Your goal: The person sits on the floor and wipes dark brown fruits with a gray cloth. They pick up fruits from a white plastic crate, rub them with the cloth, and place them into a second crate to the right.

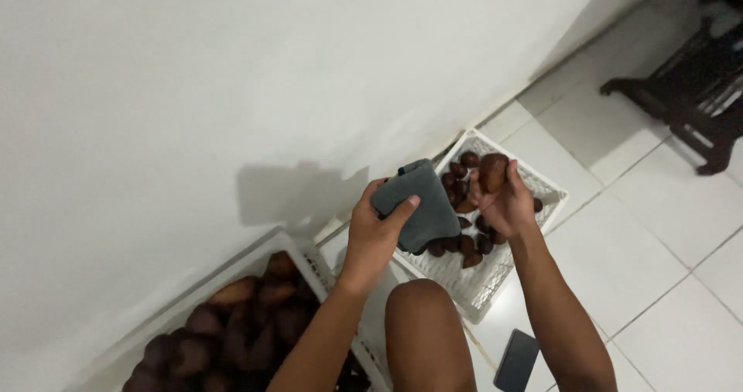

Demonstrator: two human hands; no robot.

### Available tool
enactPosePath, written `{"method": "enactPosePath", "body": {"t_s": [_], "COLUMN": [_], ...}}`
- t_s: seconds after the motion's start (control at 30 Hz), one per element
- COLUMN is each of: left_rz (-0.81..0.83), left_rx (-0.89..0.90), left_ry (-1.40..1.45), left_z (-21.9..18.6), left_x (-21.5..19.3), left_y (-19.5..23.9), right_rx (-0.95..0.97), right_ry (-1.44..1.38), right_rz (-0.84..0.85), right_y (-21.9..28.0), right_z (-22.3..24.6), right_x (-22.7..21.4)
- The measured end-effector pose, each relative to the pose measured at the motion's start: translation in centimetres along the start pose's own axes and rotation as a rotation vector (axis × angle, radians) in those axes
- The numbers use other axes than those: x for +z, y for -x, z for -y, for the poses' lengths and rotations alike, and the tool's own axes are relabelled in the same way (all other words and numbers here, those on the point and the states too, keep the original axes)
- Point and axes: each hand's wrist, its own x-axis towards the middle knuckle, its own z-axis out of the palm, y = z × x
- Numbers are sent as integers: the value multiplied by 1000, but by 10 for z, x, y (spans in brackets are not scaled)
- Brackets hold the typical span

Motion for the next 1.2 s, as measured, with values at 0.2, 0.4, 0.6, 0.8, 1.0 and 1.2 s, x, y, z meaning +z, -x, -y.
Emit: {"method": "enactPosePath", "body": {"t_s": [0.2, 0.4, 0.6, 0.8, 1.0, 1.2], "left_rz": [-43, -148, -266, -448, -524, -620], "left_rx": [77, 137, 140, 180, 167, -9], "left_ry": [32, 143, 206, 171, 17, 44], "left_z": [-48, -74, -78, -59, 41, 100], "left_x": [-26, -76, -143, -198, -255, -269], "left_y": [94, 192, 289, 370, 393, 395], "right_rx": [-185, -254, -270, -149, 99, -352], "right_ry": [234, 218, 244, 256, 448, 1023], "right_rz": [193, 487, 719, 891, 828, 972], "right_y": [64, 135, 197, 244, 267, 312], "right_z": [19, 20, -20, -100, -190, -226], "right_x": [119, 233, 315, 365, 358, 361]}}
